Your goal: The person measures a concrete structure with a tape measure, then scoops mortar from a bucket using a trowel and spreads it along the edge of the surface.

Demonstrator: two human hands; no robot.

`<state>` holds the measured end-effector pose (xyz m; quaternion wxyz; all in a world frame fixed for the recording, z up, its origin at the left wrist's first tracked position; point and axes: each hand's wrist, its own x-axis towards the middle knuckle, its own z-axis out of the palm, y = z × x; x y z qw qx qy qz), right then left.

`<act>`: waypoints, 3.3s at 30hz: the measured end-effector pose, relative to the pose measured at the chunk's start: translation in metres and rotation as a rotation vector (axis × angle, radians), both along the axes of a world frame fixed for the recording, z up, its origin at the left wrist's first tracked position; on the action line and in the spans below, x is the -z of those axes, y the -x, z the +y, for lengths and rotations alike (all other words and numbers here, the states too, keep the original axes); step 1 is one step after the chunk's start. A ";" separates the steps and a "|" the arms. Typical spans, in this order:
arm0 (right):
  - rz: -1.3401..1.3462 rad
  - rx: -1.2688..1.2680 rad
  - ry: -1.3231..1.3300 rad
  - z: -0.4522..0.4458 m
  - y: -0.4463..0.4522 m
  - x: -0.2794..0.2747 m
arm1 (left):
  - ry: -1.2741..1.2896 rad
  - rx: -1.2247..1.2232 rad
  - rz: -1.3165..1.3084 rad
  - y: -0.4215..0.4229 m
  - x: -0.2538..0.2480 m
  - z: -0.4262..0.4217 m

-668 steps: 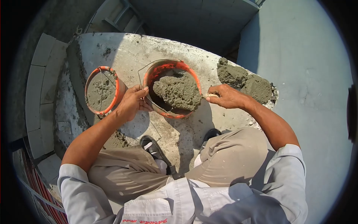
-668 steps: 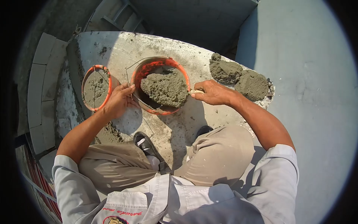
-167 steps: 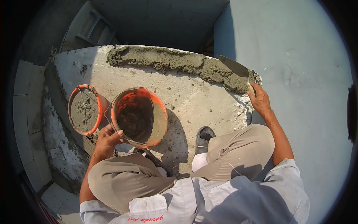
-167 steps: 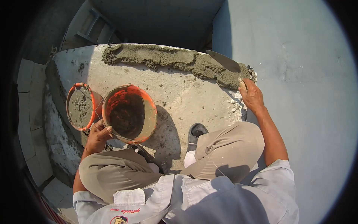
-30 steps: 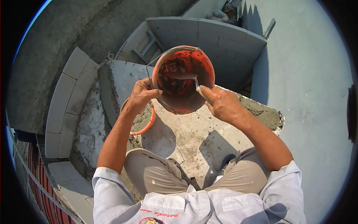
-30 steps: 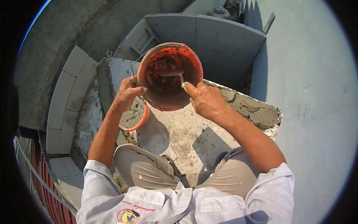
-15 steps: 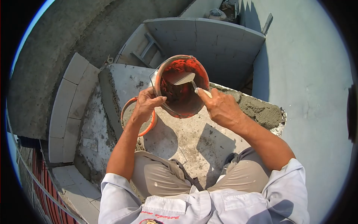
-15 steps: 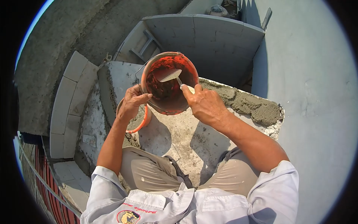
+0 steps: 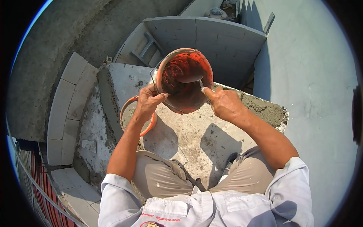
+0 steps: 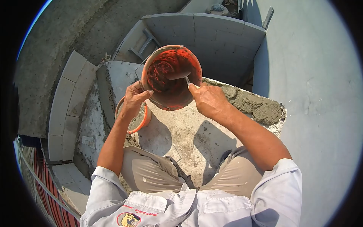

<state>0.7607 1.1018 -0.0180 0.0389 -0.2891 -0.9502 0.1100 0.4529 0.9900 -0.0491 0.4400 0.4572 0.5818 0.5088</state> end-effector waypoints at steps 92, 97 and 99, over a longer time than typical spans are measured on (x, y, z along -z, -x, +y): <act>0.048 0.015 0.032 0.091 0.101 -0.028 | -0.254 -0.291 0.082 0.058 -0.010 -0.003; 0.211 0.137 1.275 0.068 0.081 -0.010 | -0.292 -0.238 0.001 0.044 -0.008 0.000; 0.352 0.156 1.378 0.061 0.070 -0.005 | -0.267 -0.293 -0.045 0.040 -0.011 0.001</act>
